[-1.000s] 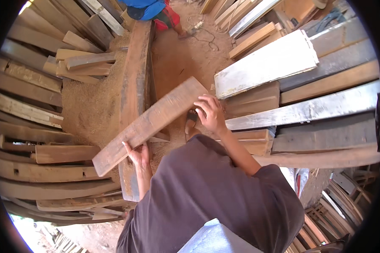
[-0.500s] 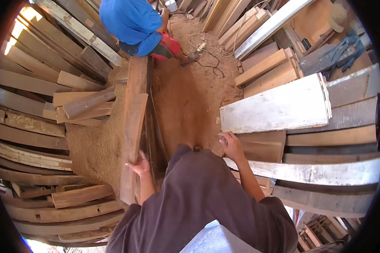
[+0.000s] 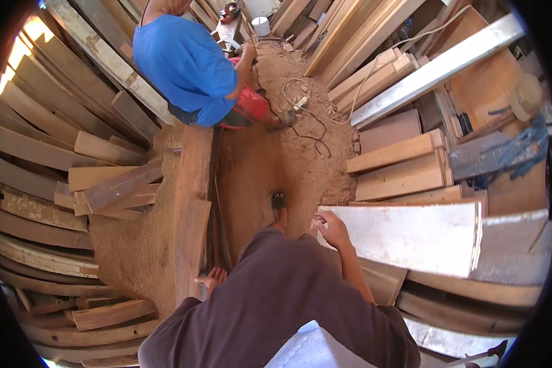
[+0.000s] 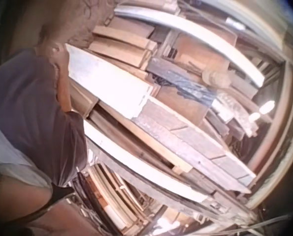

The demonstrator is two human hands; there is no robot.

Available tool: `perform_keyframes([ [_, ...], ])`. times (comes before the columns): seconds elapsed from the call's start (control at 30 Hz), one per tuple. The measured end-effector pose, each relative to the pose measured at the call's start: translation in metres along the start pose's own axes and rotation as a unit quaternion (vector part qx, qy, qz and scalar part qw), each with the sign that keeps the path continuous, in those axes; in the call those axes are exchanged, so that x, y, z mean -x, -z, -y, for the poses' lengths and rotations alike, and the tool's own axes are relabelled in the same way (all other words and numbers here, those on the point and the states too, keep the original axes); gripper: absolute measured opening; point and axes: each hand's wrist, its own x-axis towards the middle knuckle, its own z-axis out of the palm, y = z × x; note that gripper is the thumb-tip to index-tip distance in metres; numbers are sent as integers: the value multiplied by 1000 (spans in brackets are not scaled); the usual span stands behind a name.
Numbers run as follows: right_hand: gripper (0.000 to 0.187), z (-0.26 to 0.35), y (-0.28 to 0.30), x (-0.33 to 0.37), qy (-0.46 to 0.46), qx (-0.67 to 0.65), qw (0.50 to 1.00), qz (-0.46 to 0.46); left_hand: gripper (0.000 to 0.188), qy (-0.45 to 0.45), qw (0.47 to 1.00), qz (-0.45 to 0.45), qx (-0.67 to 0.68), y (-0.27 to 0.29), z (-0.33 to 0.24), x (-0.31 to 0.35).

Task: The person measures a curved wooden plank with a tape measure, cuts a segment using a circular saw, and then smooths several wooden boards using a power planer while moving them around the workshop.

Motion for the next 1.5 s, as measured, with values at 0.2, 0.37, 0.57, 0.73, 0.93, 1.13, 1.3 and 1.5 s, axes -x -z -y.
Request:
perform_keyframes([
  [0.2, 29, -59, 49, -99, -91, 32, 995, 5, 54, 14, 900, -75, -430, -47, -41, -29],
  [0.37, 29, -76, 95, -163, -124, -5, 991, -56, 41, -87, 609, -48, -787, -154, -23, -105],
  [0.57, 30, -131, 150, -264, -188, -26, 980, -54, 25, -237, 654, 89, -713, -371, 3, -203],
  [0.73, 29, -195, 217, -363, -164, 2, 982, -90, 31, -259, 773, 55, -576, -558, 28, -142],
  [0.93, 28, -210, 326, -489, -167, -16, 985, -34, 42, -141, 743, 23, -654, -653, 71, -135],
  [1.13, 28, -232, 411, -603, -162, 31, 986, 27, 42, -253, 692, 14, -676, -761, 112, -99],
  [1.3, 29, -231, 432, -708, -71, 54, 996, 29, 39, -225, 751, -6, -621, -805, 113, -78],
  [1.5, 29, -194, 421, -817, -30, 84, 991, 96, 36, -162, 850, -54, -498, -802, 123, -116],
])
